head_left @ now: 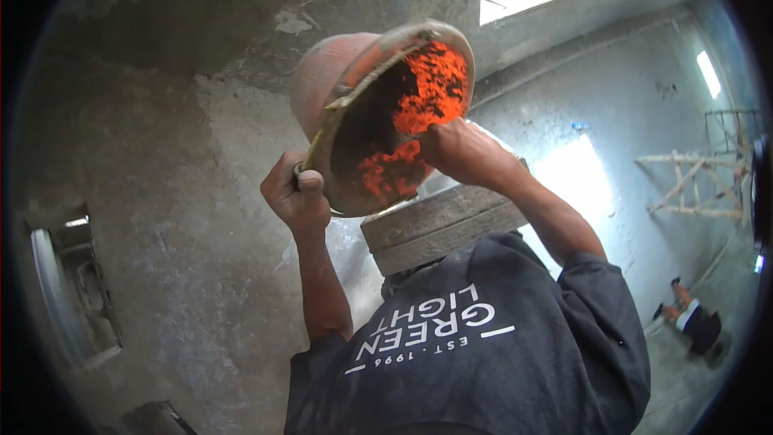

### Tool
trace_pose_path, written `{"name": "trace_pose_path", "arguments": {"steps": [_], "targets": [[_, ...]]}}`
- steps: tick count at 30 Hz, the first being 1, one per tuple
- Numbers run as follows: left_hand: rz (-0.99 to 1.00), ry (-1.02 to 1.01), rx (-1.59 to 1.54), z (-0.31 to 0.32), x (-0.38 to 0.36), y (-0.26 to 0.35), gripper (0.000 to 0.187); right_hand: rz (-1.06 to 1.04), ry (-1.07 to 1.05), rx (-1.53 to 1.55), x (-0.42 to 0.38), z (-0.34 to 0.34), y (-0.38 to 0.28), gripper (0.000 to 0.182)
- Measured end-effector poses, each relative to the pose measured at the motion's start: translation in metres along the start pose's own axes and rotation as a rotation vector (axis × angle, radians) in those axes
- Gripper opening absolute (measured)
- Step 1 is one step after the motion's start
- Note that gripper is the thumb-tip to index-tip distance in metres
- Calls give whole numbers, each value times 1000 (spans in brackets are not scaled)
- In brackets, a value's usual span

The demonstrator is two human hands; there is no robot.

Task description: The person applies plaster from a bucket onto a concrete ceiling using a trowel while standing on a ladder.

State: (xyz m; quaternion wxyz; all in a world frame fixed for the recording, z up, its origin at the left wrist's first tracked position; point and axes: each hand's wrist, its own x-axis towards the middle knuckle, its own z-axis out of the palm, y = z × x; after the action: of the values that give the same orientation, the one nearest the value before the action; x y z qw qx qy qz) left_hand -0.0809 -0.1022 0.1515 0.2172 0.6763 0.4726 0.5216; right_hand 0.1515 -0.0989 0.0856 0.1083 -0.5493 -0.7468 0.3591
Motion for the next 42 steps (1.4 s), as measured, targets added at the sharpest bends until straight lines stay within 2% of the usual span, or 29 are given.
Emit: {"name": "trace_pose_path", "arguments": {"steps": [1,2,3,5,8,12,14,16,18,22,24,25,26,27,28,29,30,32,33,35,37,39,40,42], "targets": [[12,62,24,0,-1,-1,67,-97,15,14,-1,2,2,17],[29,71,71,0,-4,-5,73,-59,-23,61,-6,1,1,18],[33,49,69,0,-6,-8,73,-46,-13,76,-9,1,1,18],[27,146,39,0,-9,-10,75,-128,74,241,-13,4,2,24],[30,149,60,0,-8,-13,76,-159,60,274,-18,0,-2,28],[-15,176,25,3,-13,-15,75,-124,76,310,-23,-3,-5,29],[-68,155,-56,8,-14,-4,73,9,-45,494,-26,-13,-11,32],[-121,138,-136,10,-14,-1,73,2,-34,508,-28,-17,-17,34],[-179,124,-64,9,-16,-4,73,-5,-24,527,-28,-14,-17,36],[-180,120,-165,26,-16,6,72,7,-58,756,-24,-9,-3,38],[-400,464,-132,38,-12,21,71,13,-63,837,-27,-14,-3,39],[-398,467,-133,37,-14,16,71,91,-83,943,-30,-21,-4,39],[-294,460,29,34,-16,6,65,168,-104,1048,-32,-27,-5,40],[-189,453,191,32,-14,4,62,160,-106,1042,-31,-27,-4,40],[-185,463,189,32,-13,5,62,176,-82,1085,-31,-24,-2,38],[-225,392,-8,34,-12,9,61,194,-60,1128,-31,-21,0,37],[-264,318,-204,35,-13,12,60,193,-65,1120,-32,-18,1,37],[-285,327,-246,34,-14,9,60,125,128,920,-31,-14,2,35],[-307,320,-284,35,-13,8,60,118,119,908,-34,-16,3,35],[-307,341,-307,42,-10,14,58,121,282,569,-41,-25,7,33],[-303,367,-338,41,-10,10,57,151,245,503,-53,-36,5,36],[-273,210,-242,31,-17,-6,59,169,322,301,-61,-35,14,42],[-276,223,-245,28,-21,-10,59,184,297,283,-62,-35,20,47],[-258,196,-194,27,-22,-13,55,192,299,246,-60,-33,22,47]]}}
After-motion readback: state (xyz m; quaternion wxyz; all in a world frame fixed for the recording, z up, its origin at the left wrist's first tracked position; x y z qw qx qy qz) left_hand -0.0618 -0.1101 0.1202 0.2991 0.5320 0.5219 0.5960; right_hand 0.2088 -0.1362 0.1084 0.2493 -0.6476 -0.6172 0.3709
